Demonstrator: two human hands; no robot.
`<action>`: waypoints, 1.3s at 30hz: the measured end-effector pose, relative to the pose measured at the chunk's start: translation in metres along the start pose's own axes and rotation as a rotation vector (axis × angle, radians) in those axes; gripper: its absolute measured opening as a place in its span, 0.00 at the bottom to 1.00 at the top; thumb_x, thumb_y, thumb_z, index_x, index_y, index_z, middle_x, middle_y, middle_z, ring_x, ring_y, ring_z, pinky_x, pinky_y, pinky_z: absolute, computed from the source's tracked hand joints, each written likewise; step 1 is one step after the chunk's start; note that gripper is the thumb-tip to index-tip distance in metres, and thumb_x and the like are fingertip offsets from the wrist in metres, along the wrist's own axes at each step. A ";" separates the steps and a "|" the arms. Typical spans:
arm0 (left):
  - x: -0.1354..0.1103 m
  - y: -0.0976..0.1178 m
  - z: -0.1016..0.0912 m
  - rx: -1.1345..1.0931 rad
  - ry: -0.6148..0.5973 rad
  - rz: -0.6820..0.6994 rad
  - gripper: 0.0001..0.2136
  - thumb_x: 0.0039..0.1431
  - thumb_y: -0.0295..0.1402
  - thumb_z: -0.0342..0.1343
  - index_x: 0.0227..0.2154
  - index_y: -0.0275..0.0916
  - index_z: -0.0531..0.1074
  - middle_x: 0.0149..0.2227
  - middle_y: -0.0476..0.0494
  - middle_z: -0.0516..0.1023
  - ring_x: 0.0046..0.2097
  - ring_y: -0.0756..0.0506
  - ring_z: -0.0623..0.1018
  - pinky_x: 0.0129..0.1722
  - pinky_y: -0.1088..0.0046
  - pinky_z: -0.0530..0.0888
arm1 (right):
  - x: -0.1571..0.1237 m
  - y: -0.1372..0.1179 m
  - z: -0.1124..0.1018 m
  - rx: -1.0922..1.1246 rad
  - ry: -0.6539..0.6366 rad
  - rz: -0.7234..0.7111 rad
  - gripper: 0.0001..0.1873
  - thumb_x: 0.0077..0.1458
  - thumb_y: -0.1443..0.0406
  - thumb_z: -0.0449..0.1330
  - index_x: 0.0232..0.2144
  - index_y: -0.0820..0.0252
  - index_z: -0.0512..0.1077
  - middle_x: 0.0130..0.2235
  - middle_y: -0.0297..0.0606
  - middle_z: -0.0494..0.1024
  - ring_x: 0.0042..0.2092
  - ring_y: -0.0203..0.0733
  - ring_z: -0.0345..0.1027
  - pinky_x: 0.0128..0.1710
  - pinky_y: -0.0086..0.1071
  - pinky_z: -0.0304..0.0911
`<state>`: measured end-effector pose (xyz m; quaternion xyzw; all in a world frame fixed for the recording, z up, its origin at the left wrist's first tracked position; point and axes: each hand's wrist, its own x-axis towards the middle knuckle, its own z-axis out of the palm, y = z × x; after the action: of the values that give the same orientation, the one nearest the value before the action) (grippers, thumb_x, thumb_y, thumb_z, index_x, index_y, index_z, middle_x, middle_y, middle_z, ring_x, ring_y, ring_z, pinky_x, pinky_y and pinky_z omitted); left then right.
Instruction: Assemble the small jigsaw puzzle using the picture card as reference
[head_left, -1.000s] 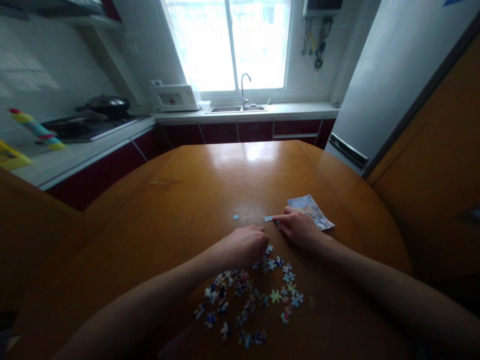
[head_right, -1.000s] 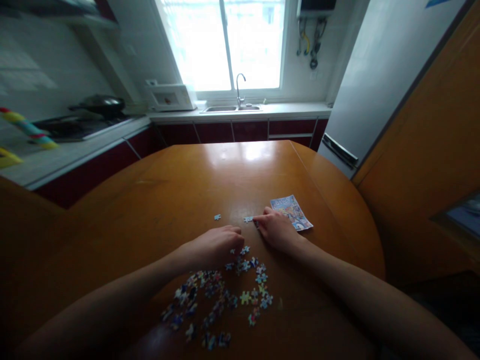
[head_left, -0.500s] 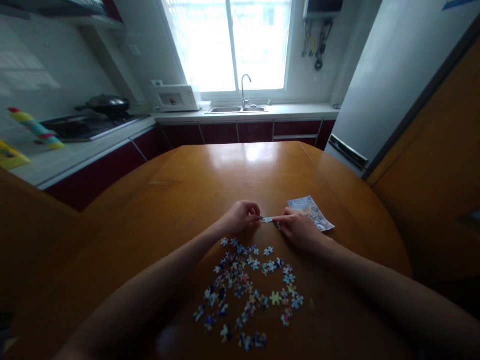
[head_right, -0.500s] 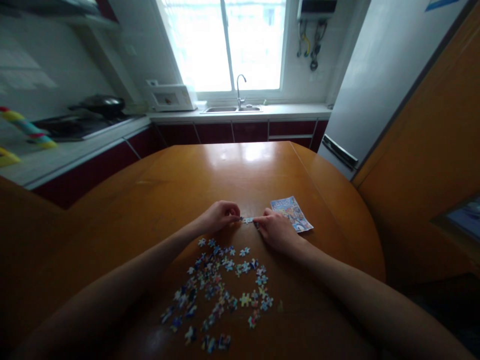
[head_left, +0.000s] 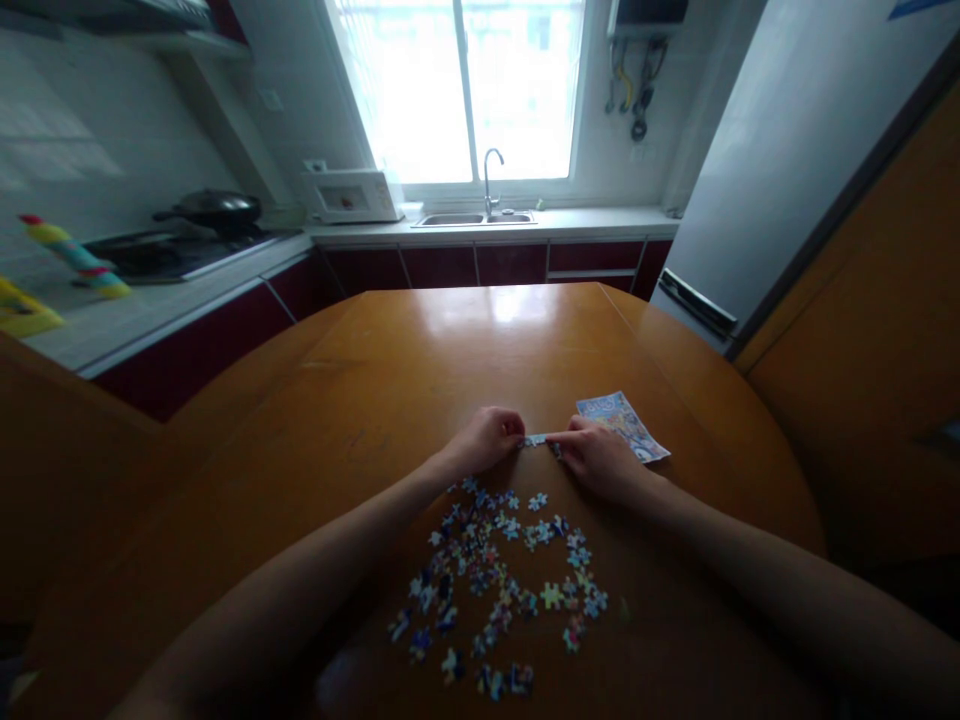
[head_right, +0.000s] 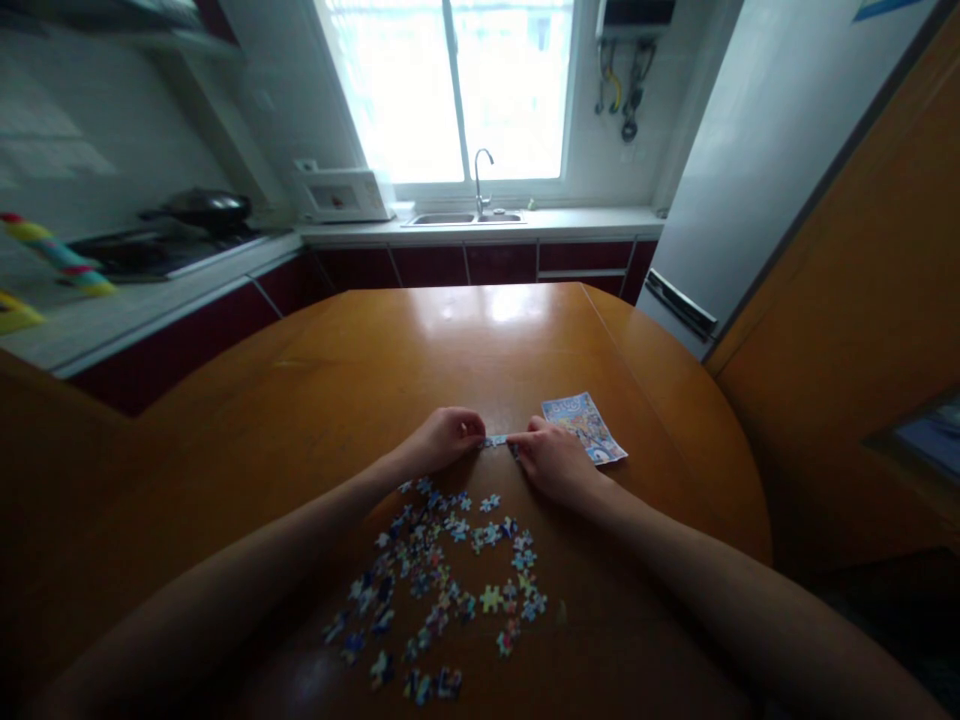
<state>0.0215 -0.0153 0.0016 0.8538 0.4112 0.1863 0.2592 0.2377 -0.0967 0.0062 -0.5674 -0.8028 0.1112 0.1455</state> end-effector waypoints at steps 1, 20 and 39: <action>0.000 0.000 0.000 0.005 0.008 0.008 0.06 0.53 0.24 0.57 0.28 0.36 0.79 0.28 0.47 0.78 0.29 0.50 0.73 0.30 0.76 0.67 | 0.000 0.000 0.000 -0.002 0.001 -0.002 0.15 0.63 0.67 0.54 0.45 0.49 0.79 0.37 0.38 0.71 0.36 0.39 0.66 0.34 0.31 0.53; -0.003 0.003 -0.007 0.038 -0.007 0.139 0.09 0.54 0.22 0.58 0.29 0.39 0.83 0.31 0.46 0.79 0.29 0.52 0.73 0.30 0.77 0.69 | -0.001 0.001 0.000 0.000 0.005 -0.018 0.14 0.63 0.67 0.55 0.44 0.50 0.79 0.36 0.38 0.71 0.36 0.39 0.66 0.35 0.30 0.54; -0.012 0.017 -0.018 0.454 -0.073 0.421 0.10 0.63 0.24 0.55 0.33 0.39 0.81 0.36 0.44 0.80 0.38 0.47 0.76 0.38 0.73 0.72 | -0.001 0.001 0.000 0.004 0.013 -0.014 0.14 0.63 0.66 0.54 0.43 0.50 0.79 0.37 0.38 0.72 0.37 0.39 0.66 0.35 0.31 0.55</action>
<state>0.0152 -0.0283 0.0243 0.9623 0.2471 0.1086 0.0320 0.2387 -0.0970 0.0053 -0.5622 -0.8055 0.1081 0.1527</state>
